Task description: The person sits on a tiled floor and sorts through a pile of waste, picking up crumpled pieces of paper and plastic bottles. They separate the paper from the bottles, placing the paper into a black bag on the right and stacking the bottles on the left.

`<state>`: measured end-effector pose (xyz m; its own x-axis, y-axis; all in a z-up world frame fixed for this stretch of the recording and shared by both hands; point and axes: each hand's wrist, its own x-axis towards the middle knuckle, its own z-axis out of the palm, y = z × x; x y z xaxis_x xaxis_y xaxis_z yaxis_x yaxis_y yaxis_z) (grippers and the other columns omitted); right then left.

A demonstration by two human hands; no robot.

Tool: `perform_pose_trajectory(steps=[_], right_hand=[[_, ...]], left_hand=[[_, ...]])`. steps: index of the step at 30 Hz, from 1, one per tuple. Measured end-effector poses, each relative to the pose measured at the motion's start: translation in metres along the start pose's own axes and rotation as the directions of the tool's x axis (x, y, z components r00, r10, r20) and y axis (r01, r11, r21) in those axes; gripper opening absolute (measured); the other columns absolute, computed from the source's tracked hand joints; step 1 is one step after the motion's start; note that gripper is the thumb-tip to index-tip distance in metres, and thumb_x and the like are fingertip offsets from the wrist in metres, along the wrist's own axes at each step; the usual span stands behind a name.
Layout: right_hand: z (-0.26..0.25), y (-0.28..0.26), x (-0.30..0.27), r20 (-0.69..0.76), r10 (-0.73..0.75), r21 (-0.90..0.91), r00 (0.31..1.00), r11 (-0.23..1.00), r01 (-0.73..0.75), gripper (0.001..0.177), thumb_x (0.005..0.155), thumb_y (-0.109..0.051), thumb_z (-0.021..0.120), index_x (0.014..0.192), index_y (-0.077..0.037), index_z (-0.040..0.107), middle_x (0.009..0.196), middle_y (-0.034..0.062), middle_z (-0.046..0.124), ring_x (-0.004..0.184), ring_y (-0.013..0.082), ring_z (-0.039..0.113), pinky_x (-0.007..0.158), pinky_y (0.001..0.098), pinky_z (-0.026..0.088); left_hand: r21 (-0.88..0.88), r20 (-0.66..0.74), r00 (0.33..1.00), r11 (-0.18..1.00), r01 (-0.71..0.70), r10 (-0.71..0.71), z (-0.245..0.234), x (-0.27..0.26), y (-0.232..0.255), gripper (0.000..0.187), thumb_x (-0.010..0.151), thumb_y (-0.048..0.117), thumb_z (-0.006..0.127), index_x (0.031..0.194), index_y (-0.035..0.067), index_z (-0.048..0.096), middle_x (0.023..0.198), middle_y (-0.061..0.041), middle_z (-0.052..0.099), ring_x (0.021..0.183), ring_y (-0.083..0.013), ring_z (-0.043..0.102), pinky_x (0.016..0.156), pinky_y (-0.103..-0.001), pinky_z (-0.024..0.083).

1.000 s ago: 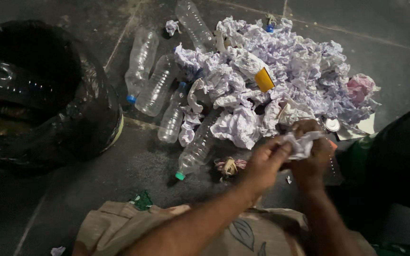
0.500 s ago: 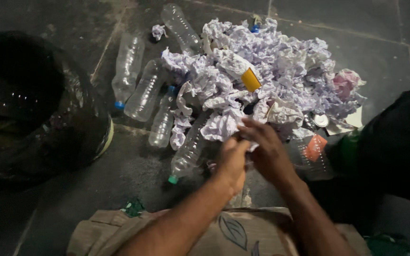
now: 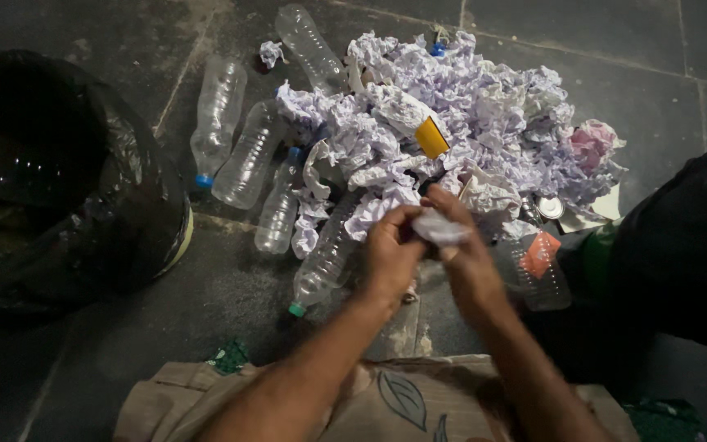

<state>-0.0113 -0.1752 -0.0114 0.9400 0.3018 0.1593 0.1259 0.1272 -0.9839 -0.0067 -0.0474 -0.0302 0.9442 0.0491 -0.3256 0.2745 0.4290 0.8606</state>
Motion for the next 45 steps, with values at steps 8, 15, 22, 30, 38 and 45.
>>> perform_pose_trajectory(steps=[8, 15, 22, 30, 38, 45], right_hand=[[-0.008, -0.004, 0.004, 0.238, -0.378, -0.733, 0.895, 0.535, 0.420, 0.031, 0.092, 0.005, 0.058, 0.116, -0.011, 0.070, 0.127, 0.0116, 0.066, 0.125, 0.0326, 0.062, 0.104, 0.0397, 0.052], [-0.045, 0.026, -0.009, -0.302, -0.082, 0.045, 0.950, 0.994, 0.101, 0.018, 0.090, 0.005, 0.039, 0.089, -0.004, 0.054, 0.086, 0.0076, 0.058, 0.078, 0.0159, 0.057, 0.073, 0.0269, 0.051], [-0.001, 0.008, 0.000, 0.047, -0.309, -0.522, 0.950, 0.803, 0.287, 0.065, 0.077, 0.011, 0.041, 0.142, 0.005, 0.047, 0.151, 0.0248, 0.049, 0.150, 0.0404, 0.036, 0.122, 0.0489, 0.031], [0.001, -0.007, 0.003, 0.301, -0.273, -0.666, 0.914, 0.626, 0.406, 0.070, 0.078, -0.005, 0.074, 0.144, -0.002, 0.051, 0.146, 0.0206, 0.049, 0.135, 0.0402, 0.052, 0.109, 0.0439, 0.048], [-0.036, -0.012, 0.002, -0.155, -0.308, -0.527, 0.939, 0.830, 0.185, 0.021, 0.078, 0.010, 0.043, 0.087, 0.000, 0.058, 0.088, 0.0080, 0.060, 0.075, 0.0209, 0.062, 0.067, 0.0313, 0.052], [-0.145, -0.047, -0.014, -0.377, -0.665, -0.633, 0.645, 0.693, 0.344, 0.031, 0.093, -0.013, 0.031, 0.086, -0.004, 0.059, 0.078, 0.0046, 0.053, 0.065, 0.0110, 0.046, 0.058, 0.0249, 0.036]], left_hand=[[-0.360, 0.213, 0.961, 0.900, 0.247, -0.179, -0.009, 0.006, -0.037, 0.020, 0.097, 0.015, 0.059, 0.114, 0.010, 0.066, 0.105, -0.007, 0.071, 0.091, -0.0183, 0.070, 0.079, -0.035, 0.061], [-0.033, 0.392, 0.915, 0.992, 0.121, -0.099, 0.021, -0.028, -0.042, 0.028, 0.107, 0.022, 0.059, 0.125, 0.003, 0.069, 0.108, -0.005, 0.071, 0.097, -0.0101, 0.065, 0.091, -0.027, 0.052], [-0.145, 0.077, 0.972, 0.962, 0.232, -0.223, -0.006, -0.005, -0.033, 0.027, 0.099, 0.022, 0.061, 0.117, 0.003, 0.070, 0.103, -0.005, 0.073, 0.085, -0.0155, 0.067, 0.075, -0.033, 0.055], [-0.103, 0.160, 0.974, 0.979, 0.178, -0.161, -0.034, 0.020, -0.054, 0.026, 0.098, 0.015, 0.050, 0.111, 0.002, 0.068, 0.101, -0.003, 0.071, 0.088, -0.0150, 0.067, 0.076, -0.032, 0.055], [0.632, 0.468, 0.882, 0.678, -0.374, 0.051, -0.006, -0.023, -0.021, 0.036, 0.105, 0.030, 0.060, 0.115, -0.004, 0.064, 0.105, -0.022, 0.068, 0.097, -0.0307, 0.066, 0.086, -0.039, 0.054], [0.490, 0.597, 0.783, 0.694, -0.528, 0.175, 0.021, -0.042, 0.029, 0.055, 0.090, 0.013, 0.071, 0.143, 0.009, 0.056, 0.133, -0.014, 0.068, 0.124, -0.0244, 0.065, 0.102, -0.035, 0.050]])
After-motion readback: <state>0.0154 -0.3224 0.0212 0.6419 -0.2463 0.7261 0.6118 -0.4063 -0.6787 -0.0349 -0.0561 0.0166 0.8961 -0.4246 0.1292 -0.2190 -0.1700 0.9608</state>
